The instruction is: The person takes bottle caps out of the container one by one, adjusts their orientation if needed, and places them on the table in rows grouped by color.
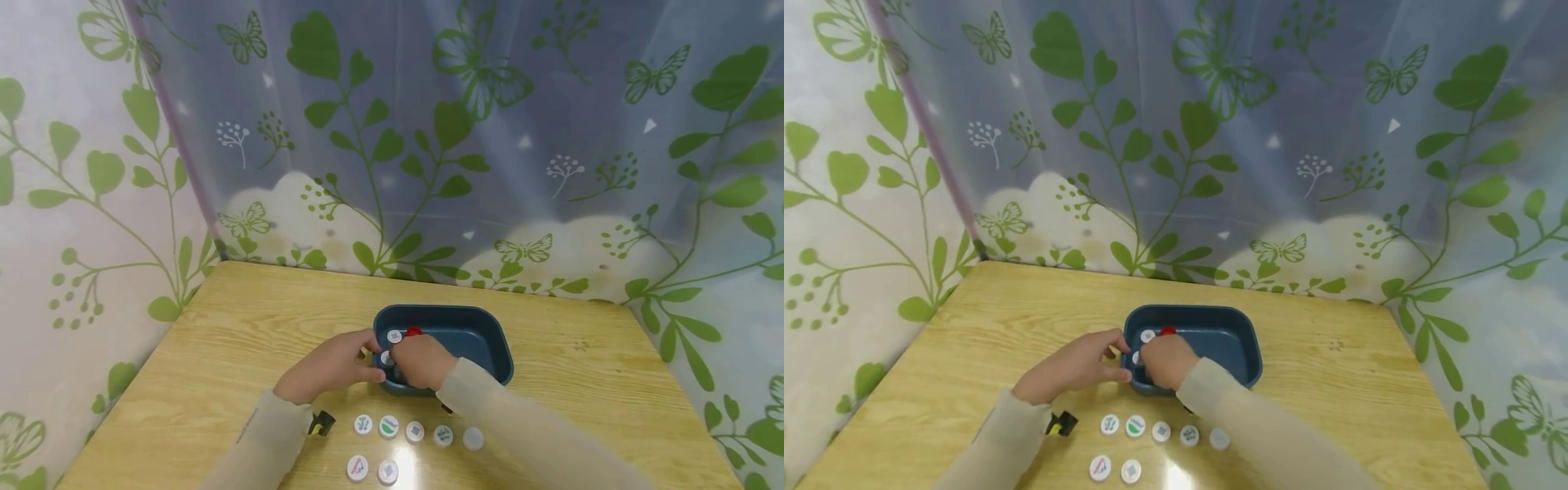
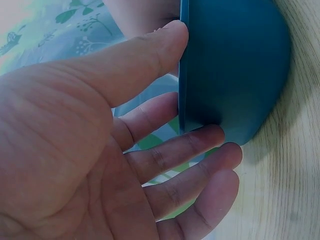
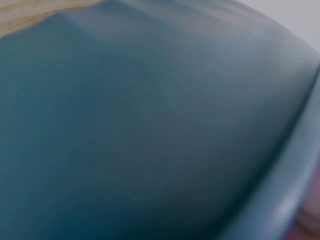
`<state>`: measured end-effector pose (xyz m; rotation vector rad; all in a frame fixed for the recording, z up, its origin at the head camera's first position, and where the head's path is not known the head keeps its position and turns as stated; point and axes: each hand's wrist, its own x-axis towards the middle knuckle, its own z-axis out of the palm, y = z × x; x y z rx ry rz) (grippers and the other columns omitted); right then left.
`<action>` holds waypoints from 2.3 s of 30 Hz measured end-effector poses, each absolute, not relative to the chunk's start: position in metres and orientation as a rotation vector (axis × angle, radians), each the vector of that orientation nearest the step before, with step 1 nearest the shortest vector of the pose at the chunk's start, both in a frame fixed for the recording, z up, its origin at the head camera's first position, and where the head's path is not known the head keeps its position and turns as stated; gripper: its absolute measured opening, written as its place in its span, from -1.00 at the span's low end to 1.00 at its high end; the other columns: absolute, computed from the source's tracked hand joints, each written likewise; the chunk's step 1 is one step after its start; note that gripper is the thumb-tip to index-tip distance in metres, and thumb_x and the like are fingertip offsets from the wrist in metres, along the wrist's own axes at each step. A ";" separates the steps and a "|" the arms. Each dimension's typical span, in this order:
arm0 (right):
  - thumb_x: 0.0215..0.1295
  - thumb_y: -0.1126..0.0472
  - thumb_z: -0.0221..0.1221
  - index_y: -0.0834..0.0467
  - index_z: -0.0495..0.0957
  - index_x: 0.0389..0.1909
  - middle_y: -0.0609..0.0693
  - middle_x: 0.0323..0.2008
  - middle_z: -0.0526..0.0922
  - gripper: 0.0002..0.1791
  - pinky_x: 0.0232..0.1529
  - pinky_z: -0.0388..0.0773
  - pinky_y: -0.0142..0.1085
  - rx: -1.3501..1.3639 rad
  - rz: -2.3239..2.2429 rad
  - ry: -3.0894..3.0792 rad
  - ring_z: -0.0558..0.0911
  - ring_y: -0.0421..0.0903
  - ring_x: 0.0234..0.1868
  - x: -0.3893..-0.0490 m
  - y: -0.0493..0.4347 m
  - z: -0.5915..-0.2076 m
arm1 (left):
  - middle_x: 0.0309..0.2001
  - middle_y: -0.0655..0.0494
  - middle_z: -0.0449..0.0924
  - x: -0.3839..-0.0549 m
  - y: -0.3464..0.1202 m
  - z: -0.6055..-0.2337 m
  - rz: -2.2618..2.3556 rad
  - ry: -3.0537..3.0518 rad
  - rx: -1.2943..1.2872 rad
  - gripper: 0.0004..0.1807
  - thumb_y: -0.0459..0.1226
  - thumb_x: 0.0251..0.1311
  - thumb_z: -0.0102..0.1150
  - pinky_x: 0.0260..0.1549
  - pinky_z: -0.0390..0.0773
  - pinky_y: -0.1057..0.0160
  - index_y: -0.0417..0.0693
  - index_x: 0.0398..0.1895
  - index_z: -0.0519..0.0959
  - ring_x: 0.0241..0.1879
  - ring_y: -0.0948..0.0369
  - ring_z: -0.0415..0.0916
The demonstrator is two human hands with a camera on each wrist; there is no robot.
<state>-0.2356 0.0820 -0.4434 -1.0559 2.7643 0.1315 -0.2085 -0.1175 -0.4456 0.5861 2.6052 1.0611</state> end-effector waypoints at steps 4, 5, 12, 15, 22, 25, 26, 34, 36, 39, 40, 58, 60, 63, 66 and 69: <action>0.30 0.27 0.37 0.09 0.65 -0.39 -0.07 -0.46 0.65 -0.90 -0.22 0.64 -0.22 -1.046 0.122 2.773 0.54 -0.15 -0.47 -0.235 0.081 -0.445 | 0.01 0.14 0.65 -0.208 -0.119 -0.446 1.067 2.603 0.592 -0.61 -0.08 0.23 0.48 -0.16 0.56 0.12 0.04 0.02 0.57 -0.05 0.15 0.56; 0.30 0.27 0.37 0.08 0.65 -0.40 -0.07 -0.46 0.65 -0.90 -0.23 0.63 -0.22 -1.039 0.117 2.776 0.54 -0.15 -0.47 -0.234 0.081 -0.445 | 0.02 0.14 0.65 -0.208 -0.119 -0.446 1.066 2.604 0.594 -0.61 -0.07 0.23 0.48 -0.16 0.56 0.12 0.04 0.02 0.57 -0.05 0.14 0.57; 0.30 0.27 0.37 0.08 0.68 -0.41 -0.06 -0.47 0.68 -0.90 -0.25 0.65 -0.20 -1.063 0.121 2.844 0.59 -0.13 -0.47 -0.229 0.081 -0.447 | 0.03 0.12 0.64 -0.209 -0.118 -0.446 1.078 2.592 0.584 -0.60 -0.07 0.21 0.49 -0.12 0.57 0.10 0.04 0.02 0.57 -0.02 0.10 0.58; 0.31 0.27 0.36 0.08 0.70 -0.40 -0.06 -0.48 0.68 -0.91 -0.26 0.65 -0.20 -1.064 0.118 2.856 0.58 -0.13 -0.49 -0.228 0.081 -0.448 | 0.03 0.12 0.64 -0.209 -0.118 -0.447 1.079 2.590 0.583 -0.59 -0.07 0.21 0.50 -0.12 0.57 0.10 0.04 0.01 0.57 -0.02 0.11 0.58; 0.32 0.25 0.36 0.07 0.71 -0.36 -0.06 -0.45 0.69 -0.94 -0.24 0.64 -0.21 -1.021 0.107 2.840 0.55 -0.14 -0.48 -0.230 0.081 -0.446 | 0.05 0.06 0.59 -0.210 -0.116 -0.446 1.072 2.609 0.586 -0.61 -0.09 0.21 0.50 -0.13 0.54 0.09 0.01 -0.01 0.57 -0.09 0.12 0.54; 0.32 0.25 0.37 0.07 0.72 -0.36 -0.05 -0.44 0.69 -0.94 -0.22 0.65 -0.21 -1.018 0.119 2.839 0.57 -0.14 -0.47 -0.229 0.081 -0.445 | 0.15 0.01 0.50 -0.210 -0.115 -0.447 1.026 2.669 0.592 -0.55 -0.07 0.18 0.52 -0.02 0.54 0.03 0.01 0.05 0.57 -0.01 0.06 0.52; 0.31 0.25 0.37 0.07 0.72 -0.36 -0.05 -0.43 0.70 -0.95 -0.22 0.65 -0.21 -1.018 0.122 2.836 0.57 -0.14 -0.47 -0.229 0.081 -0.445 | 0.19 -0.01 0.47 -0.210 -0.115 -0.447 1.008 2.689 0.585 -0.49 -0.05 0.17 0.53 0.04 0.53 0.00 0.01 0.11 0.56 0.05 0.03 0.52; 0.29 0.25 0.39 0.06 0.71 -0.36 -0.04 -0.40 0.73 -0.94 -0.20 0.67 -0.18 -1.075 0.150 2.847 0.67 -0.10 -0.39 -0.230 0.082 -0.446 | 0.48 -0.09 0.34 -0.209 -0.114 -0.444 0.884 2.764 0.571 -0.12 0.03 0.16 0.52 0.37 0.34 -0.11 -0.05 0.50 0.40 0.46 -0.08 0.30; 0.29 0.26 0.38 0.05 0.72 -0.33 -0.04 -0.38 0.74 -0.96 -0.18 0.68 -0.17 -1.076 0.151 2.843 0.69 -0.09 -0.36 -0.230 0.082 -0.447 | 0.53 -0.10 0.27 -0.209 -0.114 -0.445 0.848 2.782 0.593 -0.12 0.04 0.15 0.52 0.39 0.32 -0.12 -0.06 0.50 0.41 0.50 -0.11 0.23; 0.29 0.28 0.37 0.04 0.73 -0.28 -0.03 -0.35 0.75 -0.94 -0.16 0.68 -0.16 -1.064 0.149 2.825 0.70 -0.09 -0.33 -0.231 0.081 -0.449 | 0.58 -0.07 0.19 -0.209 -0.115 -0.445 0.810 2.801 0.615 -0.11 0.05 0.14 0.52 0.40 0.30 -0.12 -0.09 0.49 0.42 0.54 -0.10 0.15; 0.30 0.27 0.37 0.04 0.73 -0.27 -0.03 -0.34 0.75 -0.94 -0.15 0.68 -0.16 -1.062 0.151 2.817 0.70 -0.09 -0.33 -0.232 0.080 -0.450 | 0.59 -0.05 0.17 -0.209 -0.116 -0.446 0.803 2.803 0.621 -0.11 0.05 0.13 0.52 0.40 0.30 -0.11 -0.10 0.49 0.42 0.54 -0.10 0.15; 0.33 0.02 0.26 -0.02 0.51 -0.15 -0.17 -0.33 0.51 -0.80 -0.21 0.51 -0.23 -1.125 -0.261 2.886 0.48 -0.17 -0.34 -0.239 0.115 -0.428 | 0.59 0.02 0.17 -0.212 -0.111 -0.439 0.741 2.820 0.602 -0.08 0.12 0.16 0.47 0.40 0.32 -0.08 -0.06 0.52 0.39 0.51 -0.04 0.23; 0.34 0.03 0.22 -0.06 0.47 -0.18 -0.20 -0.35 0.47 -0.85 -0.26 0.46 -0.28 -1.124 -0.425 2.907 0.44 -0.20 -0.35 -0.229 0.122 -0.424 | 0.59 0.02 0.18 -0.212 -0.110 -0.439 0.742 2.819 0.590 -0.09 0.12 0.16 0.48 0.39 0.33 -0.08 -0.05 0.51 0.40 0.51 -0.04 0.24; 0.29 0.12 0.24 -0.07 0.50 -0.11 -0.26 -0.31 0.49 -0.81 -0.24 0.46 -0.35 -1.160 -0.617 2.894 0.45 -0.25 -0.32 -0.209 0.132 -0.423 | 0.58 0.03 0.20 -0.212 -0.109 -0.439 0.755 2.812 0.570 -0.09 0.12 0.15 0.49 0.38 0.35 -0.07 -0.04 0.51 0.41 0.50 -0.03 0.26; 0.22 0.22 0.28 -0.04 0.51 -0.05 -0.30 -0.24 0.50 -0.70 -0.16 0.50 -0.34 -1.176 -0.709 2.852 0.48 -0.25 -0.26 -0.187 0.140 -0.425 | 0.58 0.04 0.21 -0.211 -0.108 -0.440 0.770 2.809 0.561 -0.09 0.11 0.13 0.50 0.37 0.37 -0.07 -0.03 0.50 0.42 0.50 -0.03 0.26; 0.22 0.28 0.31 -0.05 0.49 -0.05 -0.32 -0.20 0.50 -0.67 -0.10 0.53 -0.33 -1.134 -0.783 2.800 0.51 -0.25 -0.21 -0.166 0.148 -0.427 | 0.58 0.04 0.21 -0.210 -0.107 -0.442 0.783 2.807 0.556 -0.08 0.11 0.12 0.51 0.38 0.36 -0.08 -0.04 0.50 0.42 0.51 -0.03 0.25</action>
